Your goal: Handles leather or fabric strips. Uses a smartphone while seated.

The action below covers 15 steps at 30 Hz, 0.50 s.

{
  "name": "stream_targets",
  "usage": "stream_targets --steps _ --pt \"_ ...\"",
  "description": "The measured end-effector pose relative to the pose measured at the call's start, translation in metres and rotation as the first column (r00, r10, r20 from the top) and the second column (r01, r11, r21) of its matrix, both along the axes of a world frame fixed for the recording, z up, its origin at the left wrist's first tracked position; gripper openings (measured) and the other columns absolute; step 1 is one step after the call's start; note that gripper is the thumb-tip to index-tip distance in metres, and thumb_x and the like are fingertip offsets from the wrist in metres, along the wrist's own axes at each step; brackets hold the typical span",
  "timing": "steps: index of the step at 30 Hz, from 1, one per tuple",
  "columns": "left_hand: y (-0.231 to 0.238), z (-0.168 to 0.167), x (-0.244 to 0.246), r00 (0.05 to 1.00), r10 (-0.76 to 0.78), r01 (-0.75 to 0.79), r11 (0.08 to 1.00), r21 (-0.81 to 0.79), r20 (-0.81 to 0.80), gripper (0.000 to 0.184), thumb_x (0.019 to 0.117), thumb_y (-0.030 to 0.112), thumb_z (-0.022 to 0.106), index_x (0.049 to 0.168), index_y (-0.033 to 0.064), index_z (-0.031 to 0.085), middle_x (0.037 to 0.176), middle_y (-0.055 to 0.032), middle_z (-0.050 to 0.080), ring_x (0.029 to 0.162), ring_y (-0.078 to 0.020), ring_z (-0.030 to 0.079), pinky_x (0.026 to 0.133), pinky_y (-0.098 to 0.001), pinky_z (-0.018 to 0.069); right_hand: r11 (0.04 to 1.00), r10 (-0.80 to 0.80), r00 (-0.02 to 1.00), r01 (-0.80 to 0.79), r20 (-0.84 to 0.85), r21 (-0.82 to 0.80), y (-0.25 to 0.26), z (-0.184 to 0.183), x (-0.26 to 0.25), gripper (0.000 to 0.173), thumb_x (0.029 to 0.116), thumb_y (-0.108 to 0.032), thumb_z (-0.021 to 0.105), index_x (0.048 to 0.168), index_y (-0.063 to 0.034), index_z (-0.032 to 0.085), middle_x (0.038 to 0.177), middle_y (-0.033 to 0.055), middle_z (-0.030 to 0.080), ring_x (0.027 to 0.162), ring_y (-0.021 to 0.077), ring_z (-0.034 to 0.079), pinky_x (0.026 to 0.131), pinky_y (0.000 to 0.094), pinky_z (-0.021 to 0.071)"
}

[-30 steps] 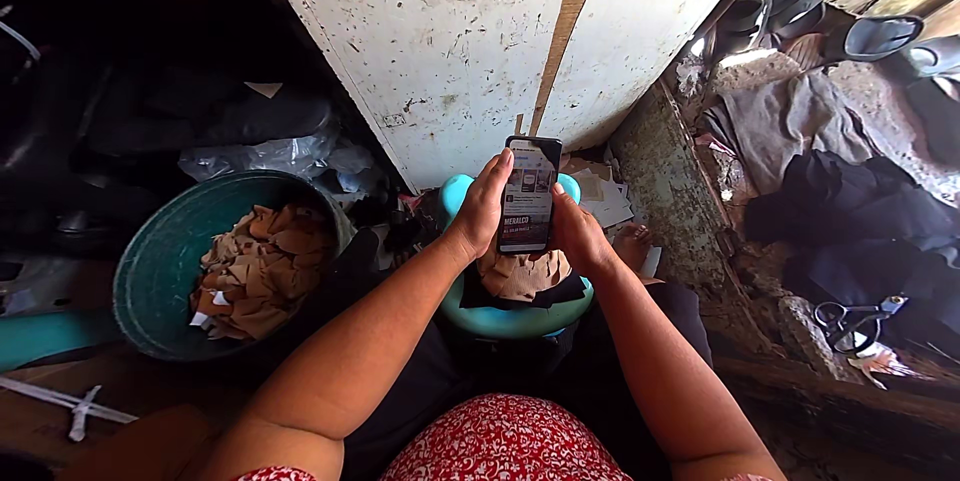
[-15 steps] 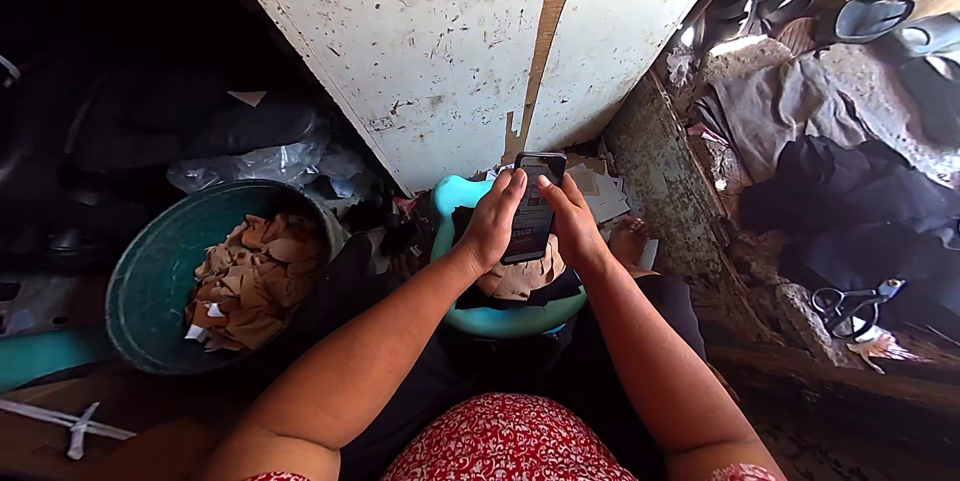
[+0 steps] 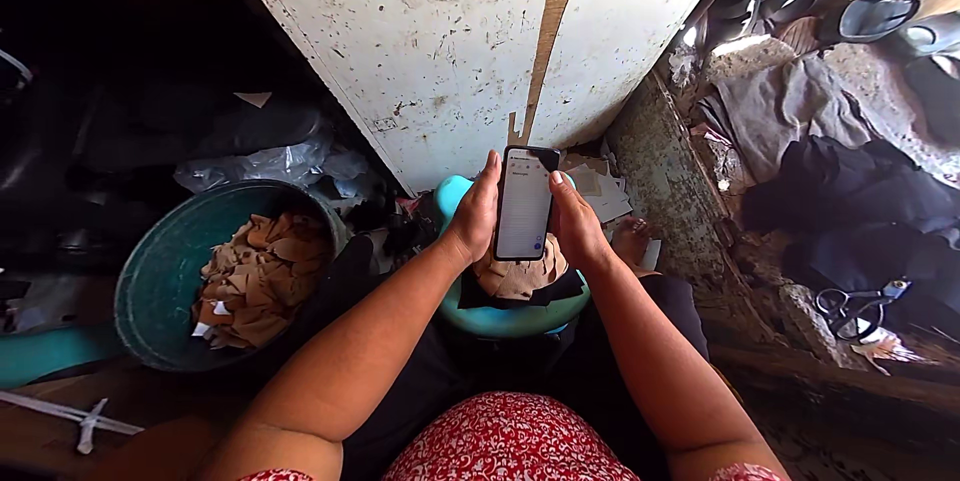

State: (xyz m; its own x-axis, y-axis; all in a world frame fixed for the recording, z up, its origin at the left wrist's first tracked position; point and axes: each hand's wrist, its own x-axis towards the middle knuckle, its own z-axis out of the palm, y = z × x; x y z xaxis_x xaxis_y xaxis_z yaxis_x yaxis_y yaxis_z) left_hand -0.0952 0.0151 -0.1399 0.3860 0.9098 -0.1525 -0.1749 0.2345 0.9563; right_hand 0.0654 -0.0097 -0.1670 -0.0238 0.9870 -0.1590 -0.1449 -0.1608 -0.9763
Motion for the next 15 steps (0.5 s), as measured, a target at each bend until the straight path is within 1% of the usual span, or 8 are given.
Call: stream_targets --steps 1,3,4,6,8,10,12,15 --pt "-0.001 0.002 -0.002 1.000 -0.020 0.020 1.000 -0.012 -0.001 0.076 0.1064 0.061 0.007 0.153 0.0131 0.042 0.141 -0.0070 0.060 0.126 -0.0194 0.060 0.106 -0.0441 0.0504 1.000 0.015 1.000 -0.015 0.001 -0.002 -0.001 0.000 0.000 0.058 0.1087 -0.054 0.025 0.151 -0.0175 0.042 0.131 0.0090 0.064 0.114 0.0196 0.066 0.093 0.0432 0.0565" --pt "-0.004 0.008 -0.005 0.999 -0.015 0.014 1.000 -0.027 -0.030 0.079 0.1027 0.070 0.008 0.152 0.0198 0.043 0.137 -0.0026 0.064 0.118 -0.0187 0.065 0.099 -0.0426 0.0542 0.999 0.048 0.999 -0.048 0.013 -0.001 -0.002 0.000 0.000 0.058 0.1085 -0.053 0.024 0.150 -0.0170 0.042 0.127 0.0089 0.065 0.110 0.0188 0.067 0.091 0.0416 0.0569" --pt "-0.003 0.008 -0.007 1.000 -0.011 0.011 1.000 -0.024 -0.028 0.080 0.1023 0.071 0.008 0.153 0.0202 0.043 0.139 -0.0021 0.063 0.120 -0.0188 0.064 0.100 -0.0427 0.0535 0.998 0.061 0.998 -0.061 0.011 -0.005 -0.002 -0.001 -0.001 0.057 0.1087 -0.052 0.024 0.149 -0.0165 0.043 0.125 0.0089 0.067 0.108 0.0187 0.068 0.090 0.0413 0.0572" --pt "0.005 0.005 -0.009 1.000 -0.002 0.002 1.000 -0.006 0.029 0.080 0.1043 0.065 0.005 0.155 0.0134 0.039 0.146 -0.0074 0.057 0.129 -0.0218 0.058 0.107 -0.0464 0.0492 0.994 0.108 0.994 -0.108 0.012 -0.030 -0.003 0.000 -0.001 0.052 0.1102 -0.047 0.026 0.147 -0.0154 0.045 0.119 0.0094 0.069 0.105 0.0192 0.069 0.088 0.0403 0.0584" --pt "0.011 0.005 -0.011 0.998 0.028 -0.028 1.000 0.007 0.062 0.080 0.1050 0.063 0.004 0.154 0.0101 0.038 0.148 -0.0102 0.055 0.133 -0.0228 0.056 0.110 -0.0472 0.0475 0.981 0.189 0.982 -0.188 0.019 -0.050 -0.004 0.002 0.000 0.044 0.1104 -0.036 0.031 0.145 -0.0131 0.045 0.113 0.0118 0.070 0.095 0.0213 0.072 0.080 0.0388 0.0606" --pt "0.015 0.008 -0.014 0.995 0.054 -0.055 0.998 0.012 0.084 0.080 0.1052 0.062 0.003 0.154 0.0094 0.038 0.146 -0.0103 0.056 0.132 -0.0218 0.057 0.110 -0.0455 0.0477 0.957 0.287 0.958 -0.286 0.018 -0.057 -0.005 0.004 -0.001 0.037 0.1058 -0.017 0.041 0.141 -0.0088 0.043 0.104 0.0163 0.071 0.080 0.0249 0.074 0.069 0.0381 0.0630" --pt "0.019 0.009 -0.018 0.990 0.071 -0.072 0.997 0.011 0.120 0.080 0.1051 0.063 0.005 0.154 0.0094 0.039 0.143 -0.0110 0.058 0.130 -0.0220 0.058 0.109 -0.0451 0.0481 0.930 0.364 0.931 -0.361 0.037 -0.073 -0.007 0.007 -0.001 0.038 0.1000 -0.005 0.047 0.137 -0.0063 0.042 0.097 0.0176 0.071 0.072 0.0252 0.073 0.067 0.0377 0.0631" --pt "0.020 0.012 -0.024 0.987 0.084 -0.087 0.996 0.019 0.135 0.080 0.1050 0.063 0.004 0.153 0.0095 0.039 0.142 -0.0109 0.059 0.129 -0.0217 0.059 0.109 -0.0451 0.0485 0.909 0.414 0.909 -0.411 0.049 -0.070 -0.011 0.006 -0.003 0.042 0.0956 0.002 0.048 0.136 -0.0059 0.042 0.092 0.0161 0.071 0.068 0.0239 0.073 0.066 0.0362 0.0634"
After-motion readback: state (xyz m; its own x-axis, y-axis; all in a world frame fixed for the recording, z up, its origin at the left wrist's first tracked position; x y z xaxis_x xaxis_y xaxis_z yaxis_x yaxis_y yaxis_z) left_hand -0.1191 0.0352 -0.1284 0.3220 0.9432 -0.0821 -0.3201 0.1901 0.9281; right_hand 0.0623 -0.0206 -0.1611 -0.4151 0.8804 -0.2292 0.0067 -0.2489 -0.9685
